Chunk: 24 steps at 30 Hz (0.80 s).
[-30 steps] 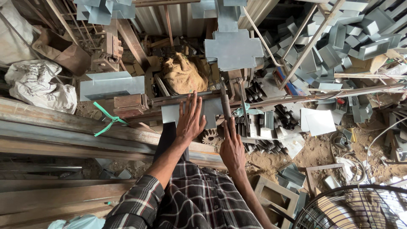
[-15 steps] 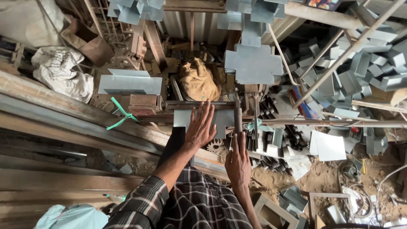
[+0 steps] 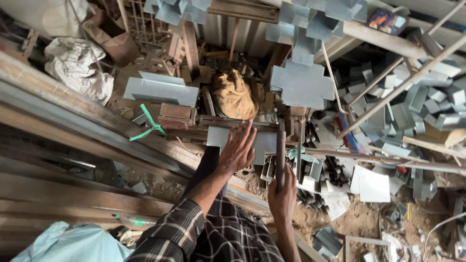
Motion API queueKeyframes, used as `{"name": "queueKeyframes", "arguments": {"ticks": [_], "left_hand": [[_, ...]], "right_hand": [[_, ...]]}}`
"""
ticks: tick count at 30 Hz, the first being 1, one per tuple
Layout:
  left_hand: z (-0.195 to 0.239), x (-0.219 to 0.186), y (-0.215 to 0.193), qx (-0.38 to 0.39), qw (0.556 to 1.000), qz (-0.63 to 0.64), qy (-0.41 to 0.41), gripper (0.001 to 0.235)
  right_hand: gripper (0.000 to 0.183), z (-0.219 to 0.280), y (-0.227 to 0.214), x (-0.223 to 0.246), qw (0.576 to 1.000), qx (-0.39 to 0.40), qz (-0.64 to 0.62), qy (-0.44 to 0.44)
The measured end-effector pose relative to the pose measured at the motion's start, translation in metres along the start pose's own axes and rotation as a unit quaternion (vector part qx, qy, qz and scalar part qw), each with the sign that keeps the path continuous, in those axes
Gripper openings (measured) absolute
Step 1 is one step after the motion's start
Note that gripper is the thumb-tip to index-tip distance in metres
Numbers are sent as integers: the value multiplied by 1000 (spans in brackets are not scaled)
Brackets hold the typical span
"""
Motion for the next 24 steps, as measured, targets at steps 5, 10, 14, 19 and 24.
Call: {"name": "queueKeyframes", "arguments": {"ticks": [5,10,14,19,24], "left_hand": [[-1,2,3,-20,1000,5,10,71],[17,-5,8,-1,999,-16,33,66],[56,-24,5,16,999,42,16,57],[44,-30,-13,-23,998,31,54,51],[-9,-30,-41,-35,997,-2,64,44]], "right_hand": [[59,6,10,-47,987,115,-18,114],[57,11,13,-70,938,207,-195,196],[68,-13,-25,-46,903,220,-221,296],[86,-41,-108,4,874,216,-287,326],[84,-62,-149,49,722,138,-640,223]]}}
Point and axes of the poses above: each hand's wrist, its own z-axis away from the middle knuckle, its own y-axis out of the palm, x = y × z, the point moved 3 cm from there along -z, towards the middle knuckle, and after that the axes turned 15 degrees about z, right-handed, at the moved point
